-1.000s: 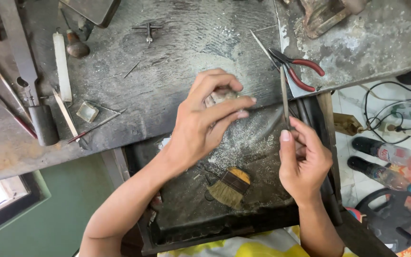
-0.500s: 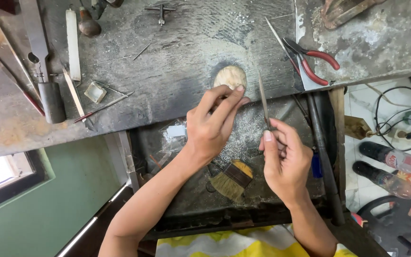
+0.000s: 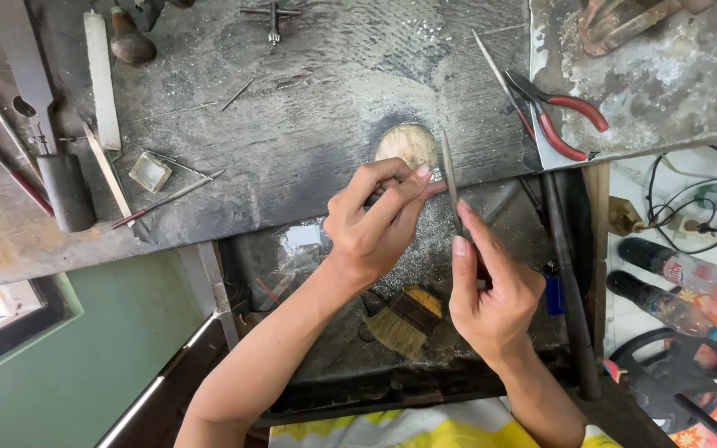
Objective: Filing and smoothing the surface of a metal ring using a needle file and pliers at a jeweler's workbench.
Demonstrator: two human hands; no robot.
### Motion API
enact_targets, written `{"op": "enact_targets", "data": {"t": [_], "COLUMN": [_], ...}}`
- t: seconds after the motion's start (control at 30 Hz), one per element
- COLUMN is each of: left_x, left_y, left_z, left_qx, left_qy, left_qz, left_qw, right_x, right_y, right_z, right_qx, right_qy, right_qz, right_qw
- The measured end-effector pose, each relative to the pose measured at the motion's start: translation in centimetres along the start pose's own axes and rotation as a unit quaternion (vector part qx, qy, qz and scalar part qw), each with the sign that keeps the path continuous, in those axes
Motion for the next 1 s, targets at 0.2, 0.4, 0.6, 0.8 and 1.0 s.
{"op": "enact_targets", "data": {"t": [0.2,0.4,0.6,0.8,1.0], "left_x": [-0.1,-0.7,-1.5,-1.6,-1.3], "left_y": [0.1,0.4,1.3,1.4,1.0], "left_z": [0.3,0.3,0.0,-0.1,0.6], "left_qx": [-0.007,-0.029,-0.041,-0.049,-0.063], "left_qy": [-0.003,-0.015,-0.003,-0.014,-0.006], "left_qz": [-0.005,-0.054,-0.069,-0.065,-0.056], "left_qw": [1.000,0.998,0.997,0.997,0.996], "right_x": [-0.4,-0.7,-1.1,-0.9,-0.6], "right_y": [2.1,2.7,0.5,1.2,0.2], "right_z": [0.6,0.3,0.5,0.2,-0.2], "right_qx": [-0.027,-0.039,-0.033,-0.037,-0.036], "right_qy": [0.042,0.056,0.064,0.058,0.048], "right_qz": [-0.001,-0.036,-0.041,-0.043,-0.038], "right_qw": [0.999,0.997,0.997,0.997,0.997]}}
Point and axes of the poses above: each hand's wrist, its own y-axis away from the middle knuckle, its own x-axis out of the back of the hand, z = x × y, the point moved 10 cm from there along -y, towards the middle knuckle, and after that the axes turned 11 degrees about -z, right-handed, at the moved point
